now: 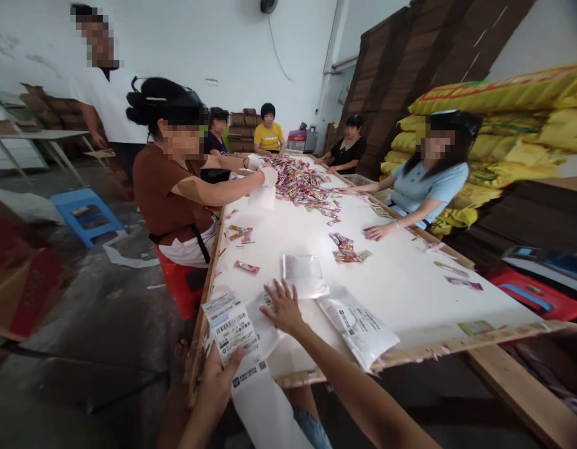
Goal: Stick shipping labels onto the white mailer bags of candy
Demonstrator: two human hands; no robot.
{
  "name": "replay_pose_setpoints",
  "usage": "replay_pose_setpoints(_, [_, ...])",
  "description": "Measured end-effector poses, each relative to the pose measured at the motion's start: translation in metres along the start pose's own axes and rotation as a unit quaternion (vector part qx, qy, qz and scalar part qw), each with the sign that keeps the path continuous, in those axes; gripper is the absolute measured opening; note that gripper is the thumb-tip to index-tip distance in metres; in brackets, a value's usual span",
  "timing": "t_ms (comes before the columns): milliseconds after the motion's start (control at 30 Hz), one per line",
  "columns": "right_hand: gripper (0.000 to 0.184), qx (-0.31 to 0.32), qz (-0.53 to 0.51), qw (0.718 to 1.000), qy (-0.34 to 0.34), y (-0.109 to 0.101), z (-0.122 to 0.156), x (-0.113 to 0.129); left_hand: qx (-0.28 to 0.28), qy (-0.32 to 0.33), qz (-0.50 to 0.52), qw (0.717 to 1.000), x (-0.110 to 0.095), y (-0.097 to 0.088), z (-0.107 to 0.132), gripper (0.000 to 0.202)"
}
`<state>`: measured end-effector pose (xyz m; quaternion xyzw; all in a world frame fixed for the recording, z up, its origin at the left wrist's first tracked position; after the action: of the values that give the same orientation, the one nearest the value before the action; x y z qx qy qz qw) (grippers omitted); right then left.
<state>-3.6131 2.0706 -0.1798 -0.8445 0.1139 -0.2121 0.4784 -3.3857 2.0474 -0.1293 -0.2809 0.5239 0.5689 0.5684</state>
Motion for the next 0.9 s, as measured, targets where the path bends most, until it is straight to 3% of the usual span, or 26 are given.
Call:
replay_pose_setpoints(67, [0.058,0.017,-0.03,0.999,-0.009,-0.002,-0.005,0.011,-0.005,-0.011,0.007,1.0,0.003,-0.005,0.001,0.059])
replay_pose_setpoints(133, [0.047,0.033,-0.054,0.997,0.033,-0.01,-0.013,0.02,0.007,-0.018,0.001,1.0,0.007,-0.007,0.001,0.049])
replay_pose_setpoints(233, [0.041,0.004,-0.164,0.983,0.084,-0.042,-0.02,0.041,0.013,-0.004,-0.032,0.999,0.009,-0.011,0.0,0.037])
replay_pose_setpoints(333, [0.042,0.052,-0.401,0.914,0.044,-0.077,-0.003,0.077,-0.003,0.013,-0.077,0.997,0.007,-0.015,-0.003,0.029])
replay_pose_setpoints(400, [0.043,0.066,-0.453,0.889,0.01,-0.099,0.016,0.095,0.008,-0.001,-0.092,0.996,0.007,-0.015,-0.001,0.025])
replay_pose_setpoints(500, [0.01,-0.012,-0.392,0.92,-0.024,-0.124,0.039,0.103,0.053,-0.129,-0.013,0.99,0.012,-0.007,0.006,0.027])
replay_pose_setpoints(567, [0.014,-0.033,-0.373,0.924,-0.075,-0.133,0.049,0.107,0.071,-0.246,0.084,0.963,0.015,0.002,0.011,0.04])
replay_pose_setpoints(633, [0.014,-0.039,-0.363,0.922,-0.128,-0.137,0.057,0.11,0.067,-0.312,0.136,0.938,0.015,0.011,0.011,0.047])
replay_pose_setpoints(700, [0.025,-0.059,-0.345,0.928,-0.127,-0.136,0.062,0.105,0.042,-0.315,0.126,0.94,0.014,0.015,0.007,0.054])
replay_pose_setpoints(767, [0.049,-0.07,-0.333,0.936,-0.086,-0.13,0.066,0.095,0.02,-0.293,0.113,0.949,0.012,0.018,0.003,0.06])
replay_pose_setpoints(800, [0.051,-0.062,-0.334,0.938,-0.069,-0.126,0.068,0.092,0.021,-0.286,0.119,0.951,0.011,0.021,0.002,0.059])
replay_pose_setpoints(900, [0.024,-0.017,-0.355,0.933,-0.064,-0.122,0.074,0.092,0.052,-0.299,0.152,0.94,0.013,0.029,0.004,0.053])
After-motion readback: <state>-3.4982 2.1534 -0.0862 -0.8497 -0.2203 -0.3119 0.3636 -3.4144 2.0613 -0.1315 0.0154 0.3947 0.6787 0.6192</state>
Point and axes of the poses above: each hand's wrist, its own z-axis away from the middle knuckle, its own y-axis out of the palm, x = y × z, the point moved 5 cm from there along -z, towards the middle knuckle, and after that the axes turned 14 degrees about -x, right-handed, at the moved point
